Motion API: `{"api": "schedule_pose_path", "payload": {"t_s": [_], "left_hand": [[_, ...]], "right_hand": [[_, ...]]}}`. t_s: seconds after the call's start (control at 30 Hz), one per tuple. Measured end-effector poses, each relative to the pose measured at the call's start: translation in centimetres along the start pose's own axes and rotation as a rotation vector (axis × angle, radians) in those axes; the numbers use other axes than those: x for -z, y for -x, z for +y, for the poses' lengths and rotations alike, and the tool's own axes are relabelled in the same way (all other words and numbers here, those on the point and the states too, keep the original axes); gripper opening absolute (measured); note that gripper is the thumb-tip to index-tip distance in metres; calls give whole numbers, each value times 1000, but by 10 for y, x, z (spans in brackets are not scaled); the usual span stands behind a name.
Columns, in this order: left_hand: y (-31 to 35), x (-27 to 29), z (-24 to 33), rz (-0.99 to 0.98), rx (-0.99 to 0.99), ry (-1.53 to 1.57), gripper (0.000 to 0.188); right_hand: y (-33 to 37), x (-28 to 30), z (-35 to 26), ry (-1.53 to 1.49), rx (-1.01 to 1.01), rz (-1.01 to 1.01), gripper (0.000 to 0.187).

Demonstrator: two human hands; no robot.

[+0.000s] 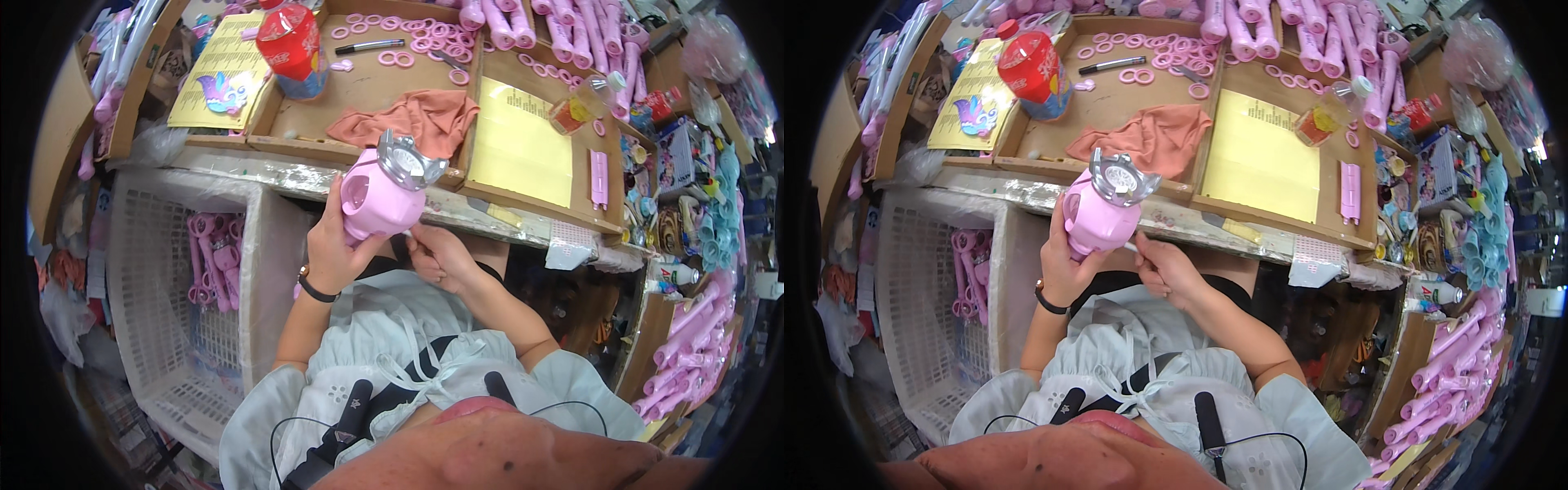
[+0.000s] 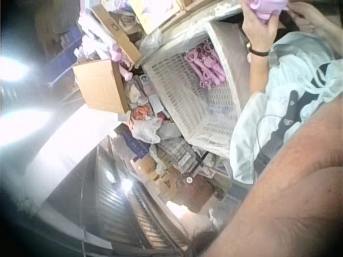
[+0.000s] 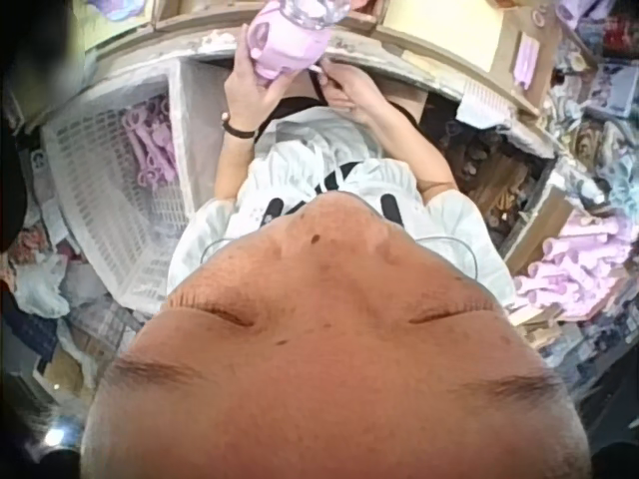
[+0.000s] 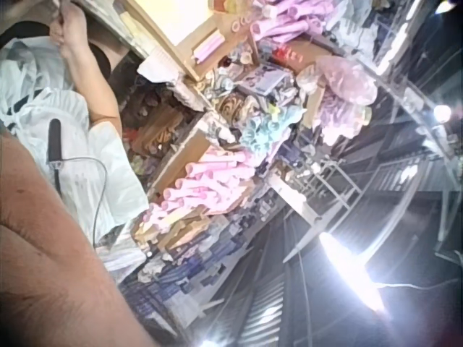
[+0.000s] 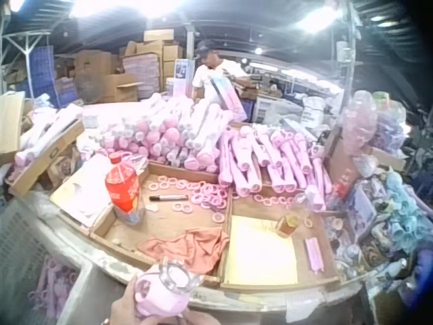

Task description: The person assembles pink bubble maker wands by inserting a small white stick into the top of each wand, wiping the wand with a cloth, and placing it into a white basket. The person repeats this process for several wands.

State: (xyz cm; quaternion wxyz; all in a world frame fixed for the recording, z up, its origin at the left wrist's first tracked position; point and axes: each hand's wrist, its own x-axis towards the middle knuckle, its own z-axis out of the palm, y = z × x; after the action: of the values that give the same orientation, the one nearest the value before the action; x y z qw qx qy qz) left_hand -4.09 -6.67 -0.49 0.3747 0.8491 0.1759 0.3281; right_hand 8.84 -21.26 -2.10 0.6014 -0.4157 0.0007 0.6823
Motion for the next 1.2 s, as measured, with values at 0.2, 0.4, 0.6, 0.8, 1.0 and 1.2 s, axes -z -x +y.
{"api": "schedule_pose_path", "payload": {"t_s": [0.2, 0.4, 0.6, 0.8, 1.0, 1.2], "left_hand": [[0, 6, -1, -179, -57, -6, 89], [3, 8, -22, 207, 0, 362, 73], [4, 50, -34, 381, 137, 838, 62], [13, 64, -33, 428, 170, 923, 73], [27, 72, -48, 350, 63, 1130, 79], [27, 81, -44, 423, 32, 1487, 83]], "right_hand": [[8, 9, 4, -115, -269, -70, 33], [33, 14, -20, 927, 691, 310, 16], [44, 90, -119, 1561, 934, 756, 19], [-9, 132, -208, 1515, 744, 555, 35], [-64, 156, -250, 1809, 450, 939, 54], [-70, 171, -230, 1671, 817, 1018, 45]]}}
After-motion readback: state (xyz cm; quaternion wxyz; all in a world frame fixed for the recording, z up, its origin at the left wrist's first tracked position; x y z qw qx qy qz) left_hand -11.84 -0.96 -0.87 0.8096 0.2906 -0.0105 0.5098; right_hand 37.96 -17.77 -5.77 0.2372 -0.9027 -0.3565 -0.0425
